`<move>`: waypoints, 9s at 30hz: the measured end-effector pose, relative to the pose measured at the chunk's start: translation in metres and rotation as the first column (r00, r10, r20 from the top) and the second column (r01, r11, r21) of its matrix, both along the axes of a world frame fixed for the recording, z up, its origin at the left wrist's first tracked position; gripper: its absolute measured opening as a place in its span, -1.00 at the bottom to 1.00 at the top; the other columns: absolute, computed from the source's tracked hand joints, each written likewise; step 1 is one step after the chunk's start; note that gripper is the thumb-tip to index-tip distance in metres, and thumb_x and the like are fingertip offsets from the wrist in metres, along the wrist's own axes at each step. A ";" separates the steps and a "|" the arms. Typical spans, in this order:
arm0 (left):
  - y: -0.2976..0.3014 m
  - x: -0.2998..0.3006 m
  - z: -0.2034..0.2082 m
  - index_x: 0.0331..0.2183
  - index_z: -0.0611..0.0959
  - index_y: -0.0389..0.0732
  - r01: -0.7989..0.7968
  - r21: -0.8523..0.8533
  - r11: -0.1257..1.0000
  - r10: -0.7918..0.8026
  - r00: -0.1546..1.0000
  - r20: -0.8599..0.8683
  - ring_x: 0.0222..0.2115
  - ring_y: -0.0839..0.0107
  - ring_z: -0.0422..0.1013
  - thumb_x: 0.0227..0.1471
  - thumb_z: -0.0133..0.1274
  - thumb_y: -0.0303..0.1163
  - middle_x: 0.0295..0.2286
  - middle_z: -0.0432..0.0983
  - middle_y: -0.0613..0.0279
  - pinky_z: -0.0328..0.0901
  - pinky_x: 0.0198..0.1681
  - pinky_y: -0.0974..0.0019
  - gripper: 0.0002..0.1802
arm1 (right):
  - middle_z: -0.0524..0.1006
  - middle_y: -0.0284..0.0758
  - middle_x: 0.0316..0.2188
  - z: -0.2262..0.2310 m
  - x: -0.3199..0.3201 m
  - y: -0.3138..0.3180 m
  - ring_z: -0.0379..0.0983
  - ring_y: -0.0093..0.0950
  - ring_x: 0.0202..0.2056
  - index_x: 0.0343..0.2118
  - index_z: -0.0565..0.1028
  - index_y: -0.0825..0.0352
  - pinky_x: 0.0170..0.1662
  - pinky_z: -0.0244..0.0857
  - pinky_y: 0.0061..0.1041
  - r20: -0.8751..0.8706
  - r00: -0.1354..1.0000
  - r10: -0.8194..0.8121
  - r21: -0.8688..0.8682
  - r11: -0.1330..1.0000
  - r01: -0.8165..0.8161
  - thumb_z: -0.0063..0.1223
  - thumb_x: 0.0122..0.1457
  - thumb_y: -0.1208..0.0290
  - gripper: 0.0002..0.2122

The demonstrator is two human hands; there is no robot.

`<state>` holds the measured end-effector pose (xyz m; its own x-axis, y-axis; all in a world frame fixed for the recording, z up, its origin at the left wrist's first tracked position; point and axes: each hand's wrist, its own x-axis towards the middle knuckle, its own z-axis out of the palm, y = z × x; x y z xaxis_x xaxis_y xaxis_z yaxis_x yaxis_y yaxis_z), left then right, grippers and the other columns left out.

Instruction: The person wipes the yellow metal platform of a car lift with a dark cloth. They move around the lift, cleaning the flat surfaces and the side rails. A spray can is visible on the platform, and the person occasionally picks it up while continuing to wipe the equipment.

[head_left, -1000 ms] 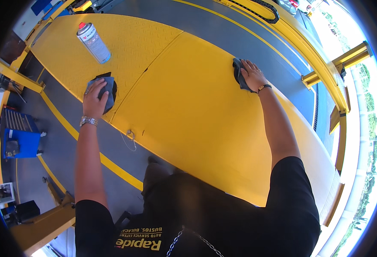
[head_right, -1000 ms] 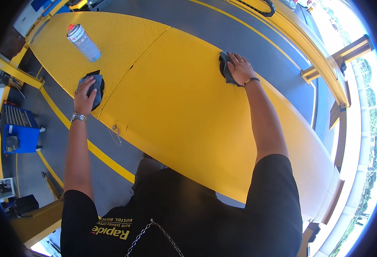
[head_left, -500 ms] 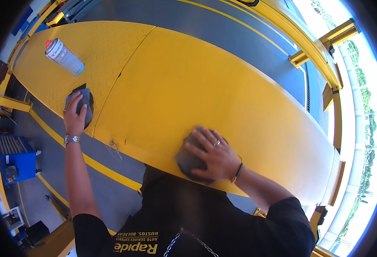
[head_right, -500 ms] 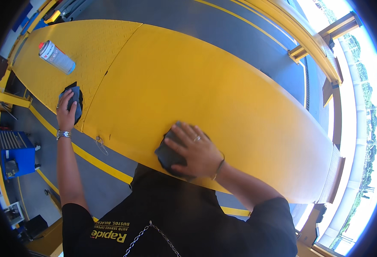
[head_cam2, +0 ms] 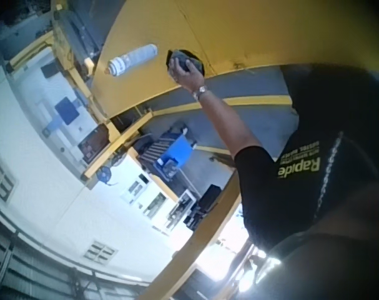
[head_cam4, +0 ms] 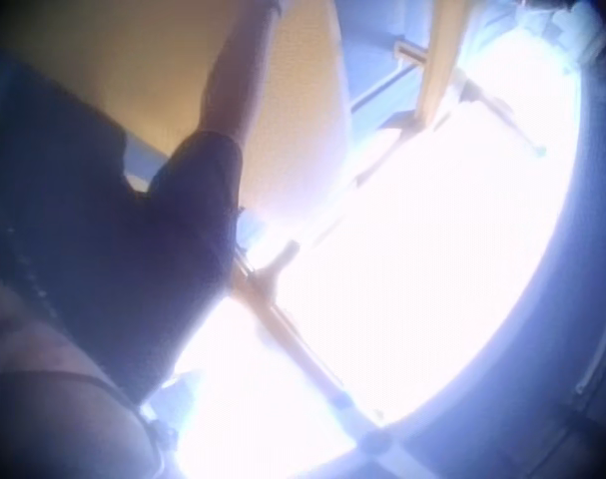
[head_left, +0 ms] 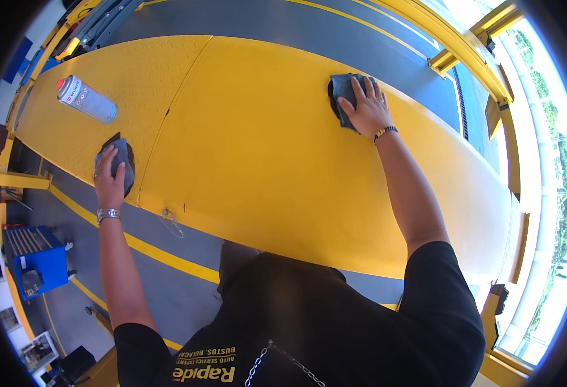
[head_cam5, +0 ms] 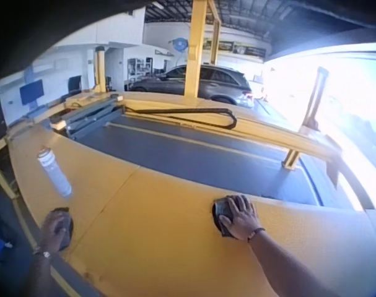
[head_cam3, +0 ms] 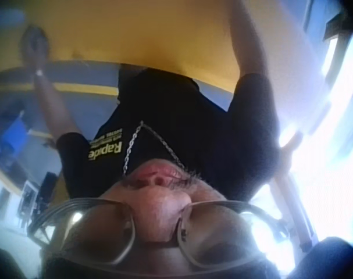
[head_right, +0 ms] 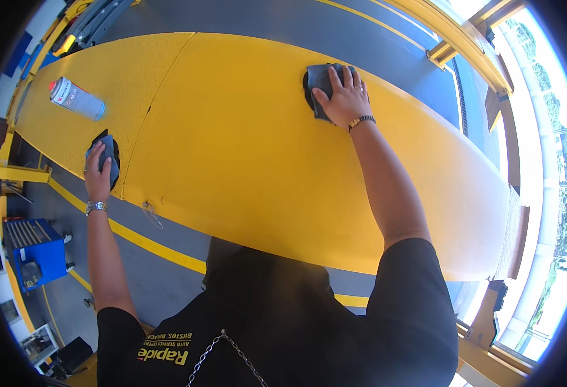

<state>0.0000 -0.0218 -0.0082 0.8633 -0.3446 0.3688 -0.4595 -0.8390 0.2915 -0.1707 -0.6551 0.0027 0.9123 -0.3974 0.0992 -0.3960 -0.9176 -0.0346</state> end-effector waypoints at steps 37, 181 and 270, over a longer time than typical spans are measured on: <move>0.003 0.006 -0.004 0.12 0.55 -0.21 0.029 -0.034 0.999 -0.031 0.997 -0.066 0.24 0.17 0.28 0.23 0.02 -0.36 0.21 0.40 0.17 0.13 0.31 0.13 -0.57 | 0.04 -0.04 0.43 0.039 -0.224 0.136 -0.13 0.03 0.44 0.37 0.21 0.16 0.45 -0.20 -0.03 -0.035 0.996 -0.084 0.122 0.989 0.088 0.04 0.20 -0.11 -0.27; -0.439 -0.412 0.030 0.00 0.66 -0.17 0.426 0.083 0.901 -0.425 0.905 -0.025 0.27 0.02 0.23 0.06 0.18 -0.20 0.20 0.40 0.10 0.12 0.28 -0.05 -0.53 | 0.11 -0.04 0.40 0.009 -0.289 -0.142 -0.09 -0.01 0.43 0.39 0.20 0.09 0.43 -0.18 -0.01 0.112 0.951 0.287 0.043 0.955 -0.294 -0.20 0.28 -0.25 -0.28; -0.450 -0.407 0.036 -0.01 0.63 -0.23 0.469 0.085 0.879 -0.469 0.883 -0.029 0.23 -0.08 0.26 0.03 0.14 -0.29 0.19 0.39 0.02 0.12 0.27 -0.08 -0.54 | 0.13 -0.25 0.42 0.012 -0.308 -0.305 -0.03 -0.17 0.43 0.39 0.18 0.17 0.39 -0.20 0.20 0.088 0.959 -0.268 0.079 0.962 0.262 -0.27 0.37 -0.07 -0.38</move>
<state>-0.4066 -0.4714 0.0281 0.5952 -0.7403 0.3126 -0.8036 -0.5479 0.2324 -0.4783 -0.9598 0.0147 0.7606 -0.6322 0.1477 -0.6163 -0.7747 -0.1417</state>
